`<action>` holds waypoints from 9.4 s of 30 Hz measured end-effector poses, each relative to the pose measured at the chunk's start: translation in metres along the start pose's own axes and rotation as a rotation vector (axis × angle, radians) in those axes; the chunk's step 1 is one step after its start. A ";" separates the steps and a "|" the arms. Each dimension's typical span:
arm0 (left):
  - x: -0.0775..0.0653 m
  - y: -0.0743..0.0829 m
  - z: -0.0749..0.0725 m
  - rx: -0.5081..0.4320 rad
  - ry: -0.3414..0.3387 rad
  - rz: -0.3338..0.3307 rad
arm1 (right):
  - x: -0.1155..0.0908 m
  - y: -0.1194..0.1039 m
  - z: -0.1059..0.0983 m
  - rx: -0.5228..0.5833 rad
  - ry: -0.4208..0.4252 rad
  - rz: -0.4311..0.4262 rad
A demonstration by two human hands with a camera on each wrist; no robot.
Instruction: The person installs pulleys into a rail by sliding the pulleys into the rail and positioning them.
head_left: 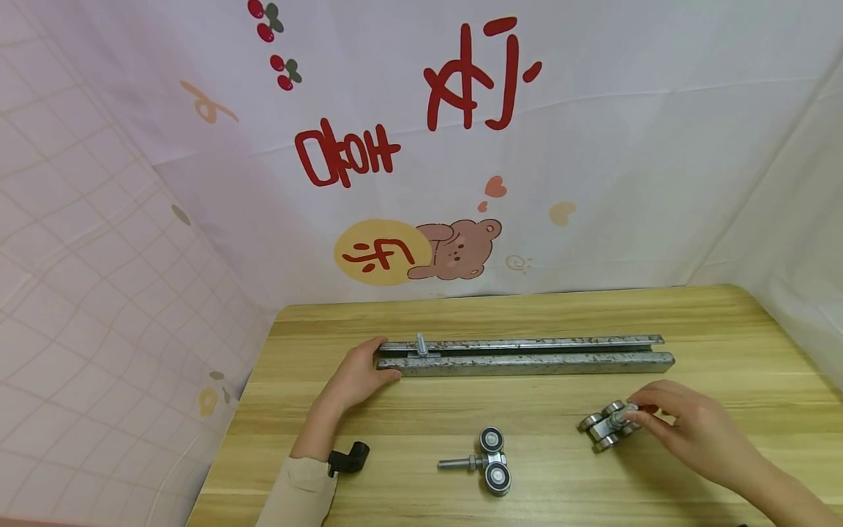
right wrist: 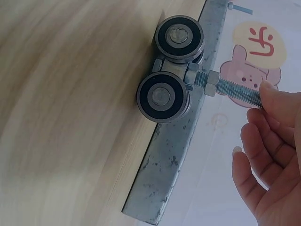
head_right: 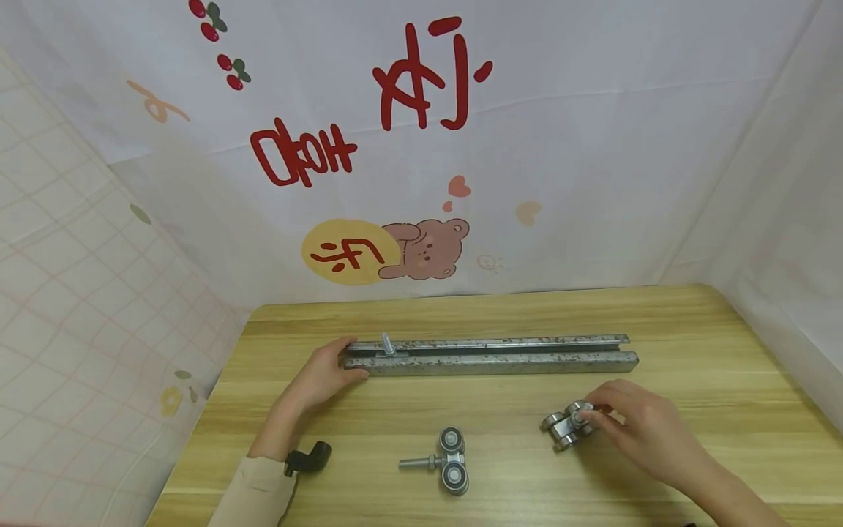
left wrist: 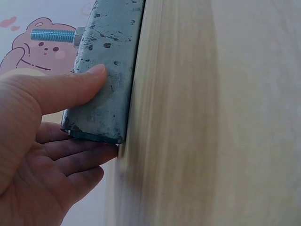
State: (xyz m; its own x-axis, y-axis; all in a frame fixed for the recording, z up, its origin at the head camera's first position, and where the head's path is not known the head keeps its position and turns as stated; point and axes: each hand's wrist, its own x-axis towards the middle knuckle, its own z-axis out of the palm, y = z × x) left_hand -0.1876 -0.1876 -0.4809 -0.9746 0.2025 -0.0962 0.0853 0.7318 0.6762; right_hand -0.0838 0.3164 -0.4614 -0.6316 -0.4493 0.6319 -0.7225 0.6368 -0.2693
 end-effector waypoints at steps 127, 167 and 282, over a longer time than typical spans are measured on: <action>0.000 -0.001 -0.001 -0.017 -0.004 -0.017 | -0.034 0.113 -0.065 -0.173 0.032 0.768; 0.000 -0.003 0.001 -0.010 -0.003 -0.008 | -0.016 0.125 -0.046 -0.171 0.047 0.836; 0.000 -0.005 0.001 -0.008 -0.006 0.014 | 0.021 0.082 0.003 -0.041 0.101 0.506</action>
State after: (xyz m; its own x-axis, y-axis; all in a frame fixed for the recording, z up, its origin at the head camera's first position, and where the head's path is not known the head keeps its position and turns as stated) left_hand -0.1881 -0.1911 -0.4848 -0.9721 0.2163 -0.0911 0.0969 0.7236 0.6833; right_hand -0.1574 0.3576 -0.4721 -0.8674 -0.0167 0.4973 -0.3203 0.7837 -0.5322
